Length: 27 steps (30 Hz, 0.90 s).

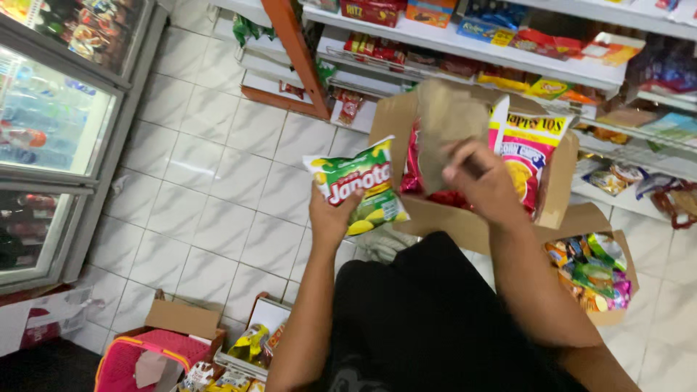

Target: The person wipes the surfaces of several snack packages with a cloth, then scans their barcodes with a handheld scanner, and places them on a shelf. The person handles multiple snack bags including Twistko, Japota, and Happy Tos, cleaning each one individually before scanning and shelving.

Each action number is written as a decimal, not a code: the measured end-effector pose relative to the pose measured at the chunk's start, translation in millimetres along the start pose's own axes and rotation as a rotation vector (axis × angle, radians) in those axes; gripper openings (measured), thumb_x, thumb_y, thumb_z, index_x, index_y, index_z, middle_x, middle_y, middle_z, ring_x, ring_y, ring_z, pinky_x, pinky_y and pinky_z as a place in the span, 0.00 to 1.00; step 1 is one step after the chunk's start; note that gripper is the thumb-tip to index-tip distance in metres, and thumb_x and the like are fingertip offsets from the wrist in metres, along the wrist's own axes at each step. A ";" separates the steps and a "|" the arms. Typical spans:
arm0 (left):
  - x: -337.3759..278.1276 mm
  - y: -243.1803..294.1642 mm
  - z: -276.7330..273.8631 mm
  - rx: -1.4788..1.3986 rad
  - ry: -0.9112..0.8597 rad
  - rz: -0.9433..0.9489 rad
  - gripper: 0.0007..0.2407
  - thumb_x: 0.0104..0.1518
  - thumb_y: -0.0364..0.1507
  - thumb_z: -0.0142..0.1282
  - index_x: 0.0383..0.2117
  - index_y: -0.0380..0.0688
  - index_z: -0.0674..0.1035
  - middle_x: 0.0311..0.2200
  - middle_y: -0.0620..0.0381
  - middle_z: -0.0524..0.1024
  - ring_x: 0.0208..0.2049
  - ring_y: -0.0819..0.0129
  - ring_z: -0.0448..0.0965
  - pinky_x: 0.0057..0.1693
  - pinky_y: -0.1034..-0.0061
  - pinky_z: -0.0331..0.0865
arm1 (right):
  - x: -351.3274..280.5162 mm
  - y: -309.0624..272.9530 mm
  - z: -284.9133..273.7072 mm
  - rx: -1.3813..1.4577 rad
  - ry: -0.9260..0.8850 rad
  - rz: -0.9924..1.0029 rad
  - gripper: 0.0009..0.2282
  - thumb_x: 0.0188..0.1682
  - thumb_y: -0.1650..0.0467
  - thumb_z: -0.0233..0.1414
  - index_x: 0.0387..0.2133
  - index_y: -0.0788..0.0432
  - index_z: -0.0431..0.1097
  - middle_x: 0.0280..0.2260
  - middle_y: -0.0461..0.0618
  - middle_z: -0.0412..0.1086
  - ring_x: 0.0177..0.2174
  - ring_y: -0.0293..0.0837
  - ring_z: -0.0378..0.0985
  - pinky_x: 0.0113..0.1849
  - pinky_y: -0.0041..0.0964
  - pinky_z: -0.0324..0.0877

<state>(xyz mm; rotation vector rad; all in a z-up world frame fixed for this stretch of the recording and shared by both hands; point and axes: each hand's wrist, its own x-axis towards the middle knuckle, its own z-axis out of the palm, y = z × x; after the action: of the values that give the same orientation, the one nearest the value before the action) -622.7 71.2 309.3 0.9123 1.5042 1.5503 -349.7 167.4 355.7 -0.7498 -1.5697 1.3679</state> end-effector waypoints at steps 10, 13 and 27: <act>38.1 37.2 53.1 0.170 -0.138 -0.003 0.21 0.46 0.27 0.69 0.45 0.39 0.71 0.33 0.54 0.82 0.33 0.69 0.84 0.44 0.74 0.77 | 48.5 79.3 53.4 0.026 0.262 0.210 0.29 0.53 0.63 0.58 0.62 0.65 0.55 0.54 0.56 0.66 0.54 0.48 0.68 0.53 0.43 0.65; 51.7 44.2 47.3 0.224 -0.248 0.006 0.21 0.45 0.28 0.68 0.46 0.39 0.72 0.32 0.53 0.83 0.33 0.67 0.85 0.44 0.73 0.78 | 48.1 88.4 45.3 0.477 0.198 0.534 0.23 0.51 0.65 0.57 0.57 0.66 0.65 0.48 0.54 0.73 0.47 0.45 0.76 0.48 0.42 0.73; 125.0 71.0 -23.9 0.197 -0.306 0.095 0.25 0.43 0.30 0.73 0.47 0.38 0.72 0.37 0.51 0.84 0.37 0.67 0.87 0.47 0.73 0.80 | 117.1 71.3 129.4 0.221 0.556 0.318 0.26 0.59 0.55 0.46 0.48 0.71 0.71 0.41 0.51 0.77 0.38 0.39 0.78 0.41 0.34 0.74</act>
<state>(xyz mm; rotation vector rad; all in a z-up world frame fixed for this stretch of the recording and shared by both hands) -702.8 172.7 376.5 1.2880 1.4235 1.2725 -523.1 229.5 315.2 -1.1566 -0.8763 1.3711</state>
